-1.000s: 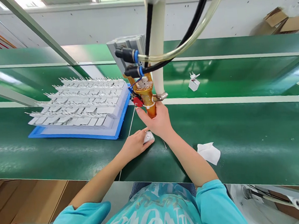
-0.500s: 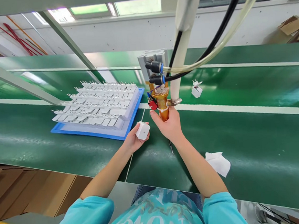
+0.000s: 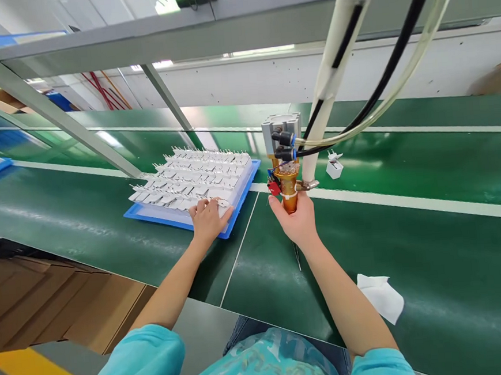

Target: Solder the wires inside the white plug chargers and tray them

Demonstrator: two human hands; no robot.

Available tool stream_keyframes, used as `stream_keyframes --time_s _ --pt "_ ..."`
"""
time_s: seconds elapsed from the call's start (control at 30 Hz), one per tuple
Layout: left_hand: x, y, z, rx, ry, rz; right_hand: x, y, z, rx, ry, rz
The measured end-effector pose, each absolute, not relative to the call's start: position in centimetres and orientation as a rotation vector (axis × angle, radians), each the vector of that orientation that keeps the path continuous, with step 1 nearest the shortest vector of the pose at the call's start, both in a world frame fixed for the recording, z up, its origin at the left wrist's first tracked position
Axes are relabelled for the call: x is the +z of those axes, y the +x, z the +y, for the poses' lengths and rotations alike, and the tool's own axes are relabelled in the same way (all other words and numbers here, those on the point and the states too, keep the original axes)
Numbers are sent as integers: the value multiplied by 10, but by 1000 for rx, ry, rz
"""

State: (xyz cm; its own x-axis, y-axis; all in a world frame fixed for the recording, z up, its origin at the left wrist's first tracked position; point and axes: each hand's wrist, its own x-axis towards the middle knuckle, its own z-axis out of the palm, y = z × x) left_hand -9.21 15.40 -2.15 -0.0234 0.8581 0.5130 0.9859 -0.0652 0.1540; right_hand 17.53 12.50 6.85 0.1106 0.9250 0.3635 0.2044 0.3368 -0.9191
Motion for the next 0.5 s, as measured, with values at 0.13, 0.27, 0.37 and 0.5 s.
stream_keyframes --time_s 0.13,0.27,0.37,0.5 --pt "-30 -93 158 -685 -1950 -1965 69 175 125 738 -1134 -1377" --pt "-31 -93 158 -739 -1854 -2052 68 176 126 759 -1138 -1374" --pt "-28 -95 155 -753 -1856 -2073 68 177 126 743 -1148 -1385" --pt "-24 -97 149 -802 -1875 -2052 67 179 125 692 -1133 -1375"
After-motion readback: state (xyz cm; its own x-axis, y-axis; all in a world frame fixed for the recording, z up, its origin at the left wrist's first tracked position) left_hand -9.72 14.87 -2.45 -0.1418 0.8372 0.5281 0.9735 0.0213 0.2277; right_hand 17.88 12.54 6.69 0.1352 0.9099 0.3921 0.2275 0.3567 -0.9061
